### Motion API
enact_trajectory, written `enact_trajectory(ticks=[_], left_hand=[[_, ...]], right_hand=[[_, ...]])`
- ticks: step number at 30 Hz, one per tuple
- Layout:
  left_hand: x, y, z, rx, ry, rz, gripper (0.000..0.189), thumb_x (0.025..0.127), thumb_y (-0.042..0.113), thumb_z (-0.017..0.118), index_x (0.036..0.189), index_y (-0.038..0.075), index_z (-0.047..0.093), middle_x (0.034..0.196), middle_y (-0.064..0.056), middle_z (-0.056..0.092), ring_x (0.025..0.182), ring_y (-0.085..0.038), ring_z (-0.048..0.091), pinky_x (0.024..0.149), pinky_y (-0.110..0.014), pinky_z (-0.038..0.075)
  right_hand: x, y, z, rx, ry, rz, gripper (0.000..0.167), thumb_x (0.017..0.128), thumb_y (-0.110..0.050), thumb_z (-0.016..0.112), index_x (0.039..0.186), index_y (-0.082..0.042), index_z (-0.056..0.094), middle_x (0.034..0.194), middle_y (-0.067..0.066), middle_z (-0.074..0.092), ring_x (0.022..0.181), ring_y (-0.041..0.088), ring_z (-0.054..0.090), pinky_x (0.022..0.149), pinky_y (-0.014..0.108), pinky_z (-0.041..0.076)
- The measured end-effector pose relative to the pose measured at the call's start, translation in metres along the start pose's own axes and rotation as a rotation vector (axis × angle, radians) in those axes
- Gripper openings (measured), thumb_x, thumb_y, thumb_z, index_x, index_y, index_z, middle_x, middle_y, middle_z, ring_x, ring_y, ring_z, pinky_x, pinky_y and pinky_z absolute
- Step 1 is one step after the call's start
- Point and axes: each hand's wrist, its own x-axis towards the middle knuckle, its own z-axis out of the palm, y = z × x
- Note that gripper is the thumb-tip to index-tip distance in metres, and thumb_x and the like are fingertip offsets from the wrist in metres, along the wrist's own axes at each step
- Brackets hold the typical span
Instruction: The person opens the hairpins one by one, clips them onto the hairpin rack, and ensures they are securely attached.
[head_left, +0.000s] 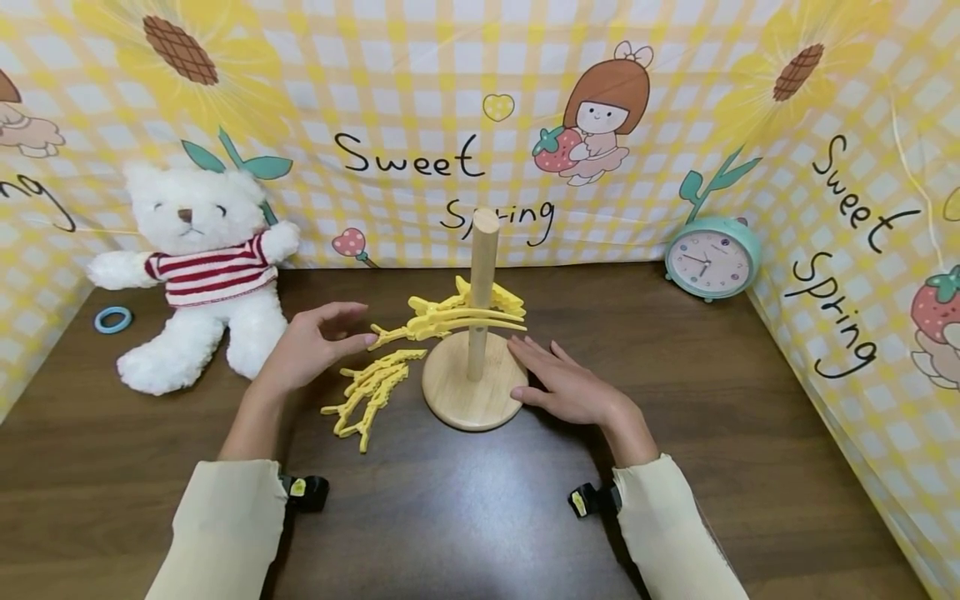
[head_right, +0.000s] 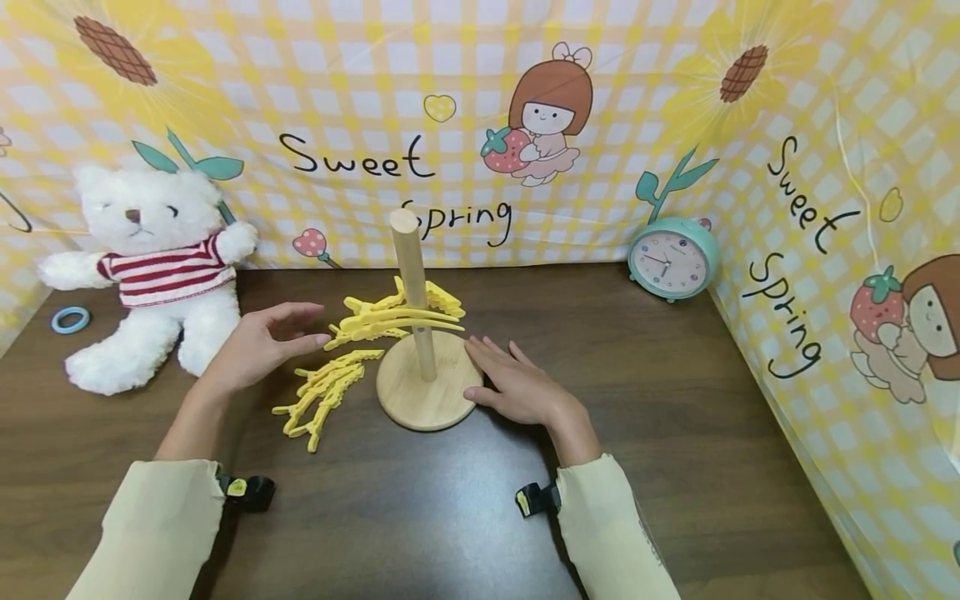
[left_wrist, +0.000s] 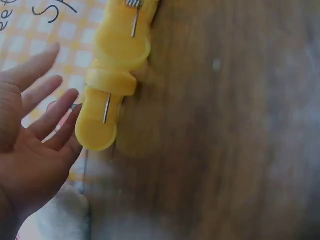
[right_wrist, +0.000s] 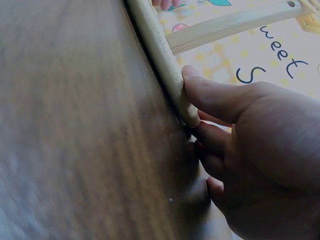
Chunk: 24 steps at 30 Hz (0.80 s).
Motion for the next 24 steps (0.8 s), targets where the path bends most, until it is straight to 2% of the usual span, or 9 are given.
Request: enact_trajectory(ticks=[9, 14, 17, 24], left_hand=[[0.007, -0.009, 0.003, 0.01, -0.041, -0.054, 0.061, 0.094, 0.031, 0.076, 0.141, -0.001, 0.055, 0.139, -0.022, 0.056, 0.127, -0.038, 0.051, 0.102, -0.05, 0.044], [0.009, -0.012, 0.006, 0.069, -0.056, -0.073, 0.056, 0.094, 0.024, 0.075, 0.141, -0.001, 0.056, 0.137, -0.024, 0.056, 0.125, -0.039, 0.051, 0.102, -0.052, 0.043], [0.011, -0.011, 0.007, 0.096, -0.049, -0.076, 0.052, 0.094, 0.019, 0.075, 0.139, -0.001, 0.058, 0.134, -0.024, 0.057, 0.122, -0.039, 0.051, 0.1, -0.052, 0.043], [0.012, -0.008, 0.009, 0.113, -0.048, -0.068, 0.048, 0.093, 0.017, 0.075, 0.136, 0.0, 0.061, 0.133, -0.024, 0.056, 0.119, -0.039, 0.052, 0.098, -0.053, 0.044]], right_hand=[[0.001, 0.002, 0.0, 0.004, -0.006, 0.005, 0.072, 0.106, -0.034, 0.055, 0.163, -0.01, 0.017, 0.168, 0.008, 0.016, 0.154, 0.019, 0.007, 0.123, 0.045, -0.003], [0.001, 0.002, 0.001, 0.009, -0.007, 0.004, 0.072, 0.106, -0.034, 0.055, 0.163, -0.011, 0.017, 0.168, 0.007, 0.016, 0.155, 0.02, 0.007, 0.123, 0.045, -0.003], [0.0, 0.002, 0.001, 0.005, -0.003, 0.002, 0.072, 0.106, -0.033, 0.055, 0.163, -0.011, 0.017, 0.168, 0.008, 0.016, 0.154, 0.02, 0.008, 0.123, 0.045, -0.003], [0.0, 0.003, 0.001, 0.0, 0.002, -0.002, 0.072, 0.106, -0.033, 0.055, 0.163, -0.009, 0.018, 0.168, 0.008, 0.017, 0.154, 0.02, 0.008, 0.123, 0.045, -0.002]])
